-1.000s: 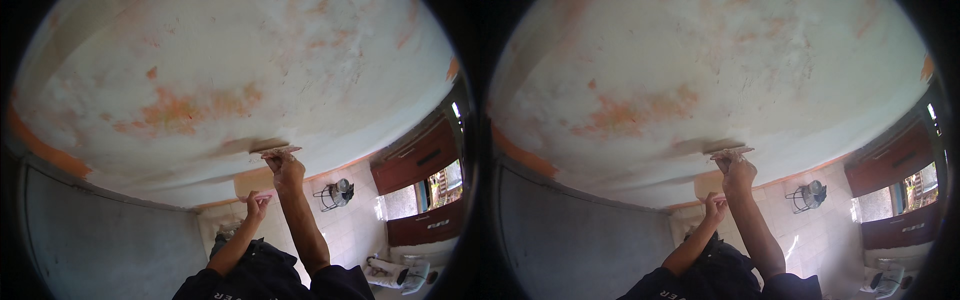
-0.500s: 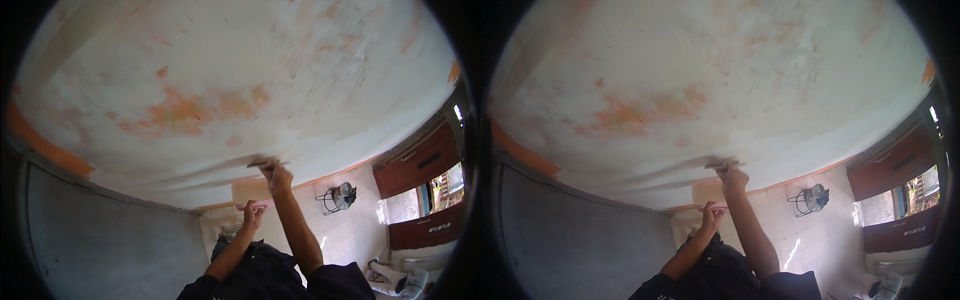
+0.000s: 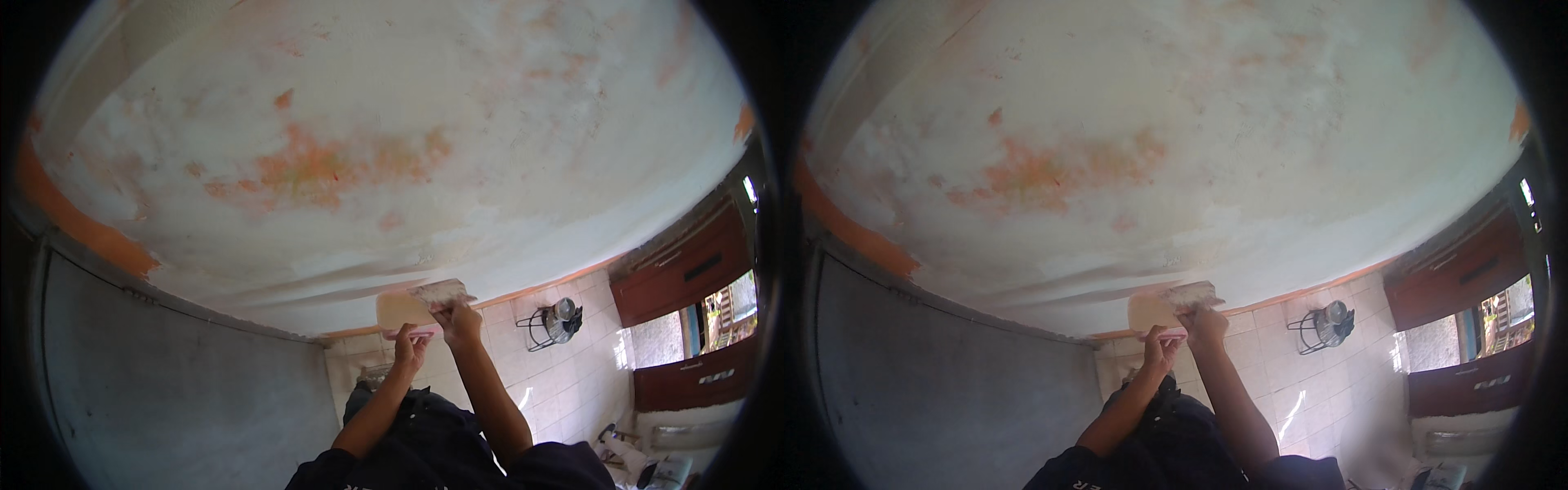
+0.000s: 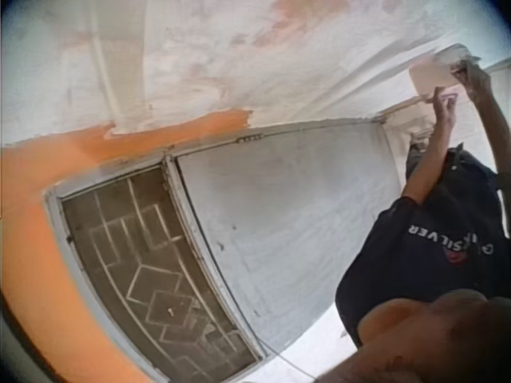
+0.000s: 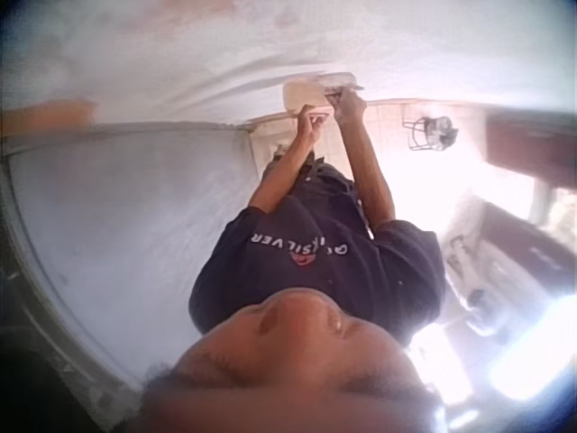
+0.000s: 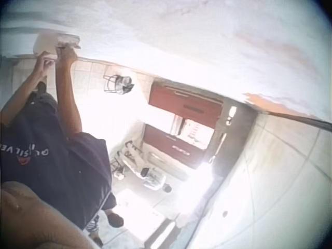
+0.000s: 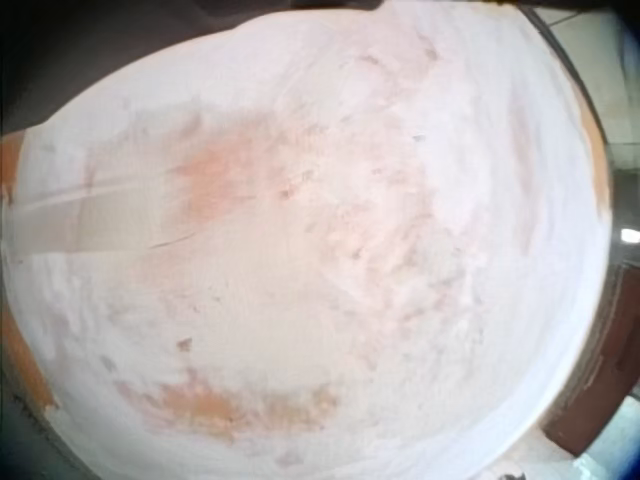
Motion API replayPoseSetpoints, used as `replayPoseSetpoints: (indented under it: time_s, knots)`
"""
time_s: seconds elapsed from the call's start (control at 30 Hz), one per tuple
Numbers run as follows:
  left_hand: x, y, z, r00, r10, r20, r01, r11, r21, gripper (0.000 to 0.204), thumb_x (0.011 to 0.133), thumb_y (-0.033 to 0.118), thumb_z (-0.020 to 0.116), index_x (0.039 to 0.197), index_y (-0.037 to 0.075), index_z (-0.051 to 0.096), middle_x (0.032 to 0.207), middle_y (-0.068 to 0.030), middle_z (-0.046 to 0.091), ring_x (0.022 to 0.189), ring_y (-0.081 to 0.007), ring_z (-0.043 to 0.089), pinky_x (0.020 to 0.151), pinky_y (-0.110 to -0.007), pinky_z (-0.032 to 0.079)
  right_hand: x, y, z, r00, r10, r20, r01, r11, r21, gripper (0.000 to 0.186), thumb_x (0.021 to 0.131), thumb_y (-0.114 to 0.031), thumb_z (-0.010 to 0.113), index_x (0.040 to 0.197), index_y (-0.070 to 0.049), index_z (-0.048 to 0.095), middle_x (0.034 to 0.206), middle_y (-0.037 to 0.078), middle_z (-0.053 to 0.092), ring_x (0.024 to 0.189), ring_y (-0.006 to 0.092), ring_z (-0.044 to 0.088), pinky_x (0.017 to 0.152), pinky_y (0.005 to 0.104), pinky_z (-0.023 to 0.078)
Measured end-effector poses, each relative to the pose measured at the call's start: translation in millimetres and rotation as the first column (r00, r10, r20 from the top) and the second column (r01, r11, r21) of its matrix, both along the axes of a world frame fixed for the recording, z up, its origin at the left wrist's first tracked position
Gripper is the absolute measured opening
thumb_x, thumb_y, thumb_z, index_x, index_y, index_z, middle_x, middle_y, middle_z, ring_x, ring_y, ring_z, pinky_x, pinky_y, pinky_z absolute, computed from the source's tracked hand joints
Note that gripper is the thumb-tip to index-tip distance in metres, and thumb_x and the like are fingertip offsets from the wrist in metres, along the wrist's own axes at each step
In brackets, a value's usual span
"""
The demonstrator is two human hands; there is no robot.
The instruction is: The person applies plaster to an orange and white wall using a spreader, repeatedly scooping plaster from a pink tray and smoothing it onto the surface.
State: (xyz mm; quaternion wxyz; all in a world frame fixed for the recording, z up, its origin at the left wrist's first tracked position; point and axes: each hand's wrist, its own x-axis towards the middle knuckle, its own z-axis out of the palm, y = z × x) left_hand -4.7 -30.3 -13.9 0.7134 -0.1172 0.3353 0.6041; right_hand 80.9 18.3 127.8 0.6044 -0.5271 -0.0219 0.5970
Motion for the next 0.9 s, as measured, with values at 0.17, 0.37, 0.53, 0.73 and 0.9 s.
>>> replayPoseSetpoints:
  time_s: [0.17,0.37,0.53,0.73,0.9]
  knots:
    - [-6.1,2.9,2.0,0.999,-0.001,-0.033,0.001,1.0,-0.01,0.028,0.071,0.01,0.06,0.095,0.006,0.046,0.097,-0.0095,0.045,0.093,-0.0253,0.049,0.08,-0.045,0.051,-16.6,64.8,47.6,0.995,-0.068,0.071,0.053,0.98,0.194,0.019,0.086,-0.003,0.047,0.08,0.015,0.051,0.083,0.02,0.058,0.075,0.0268,0.062,0.071,0.0342,0.057]
    - [-10.5,-1.3,4.5,0.998,0.063,-0.002,-0.063,0.998,-0.032,0.032,0.073,0.009,0.058,0.102,0.005,0.045,0.105,-0.0103,0.044,0.099,-0.0254,0.049,0.082,-0.046,0.05,-4.1,9.8,106.4,0.992,0.037,0.119,-0.079,0.925,0.373,0.014,0.084,0.0,0.049,0.085,0.013,0.053,0.085,0.019,0.059,0.076,0.026,0.063,0.072,0.0353,0.056]
    - [-5.1,0.5,4.1,0.999,0.043,-0.002,-0.043,0.999,-0.027,0.032,0.073,0.008,0.058,0.102,0.006,0.045,0.104,-0.0102,0.044,0.098,-0.0255,0.049,0.081,-0.046,0.05,6.9,-3.9,-7.7,0.903,0.089,0.42,-0.194,0.957,0.217,0.015,0.084,-0.001,0.049,0.085,0.014,0.052,0.083,0.018,0.059,0.077,0.0266,0.063,0.069,0.0352,0.056]
    - [-7.8,0.6,-1.6,0.999,0.017,-0.049,-0.016,1.0,0.003,0.035,0.072,0.009,0.059,0.104,0.006,0.044,0.105,-0.0107,0.043,0.096,-0.0264,0.049,0.079,-0.044,0.051,-9.3,81.9,21.2,0.983,-0.081,0.164,0.041,0.971,0.234,0.011,0.081,0.003,0.054,0.076,0.013,0.055,0.075,0.015,0.058,0.068,0.0206,0.06,0.059,0.0288,0.056]
    - [-3.8,2.3,1.1,0.998,-0.006,-0.069,0.007,1.0,0.009,0.036,0.073,0.012,0.058,0.105,0.005,0.043,0.104,-0.0117,0.045,0.1,-0.0254,0.048,0.08,-0.046,0.05,-4.5,59.8,133.4,0.997,-0.02,0.077,-0.014,0.908,0.418,0.018,0.083,-0.002,0.054,0.078,0.015,0.054,0.08,0.018,0.06,0.072,0.0219,0.062,0.066,0.0275,0.056]
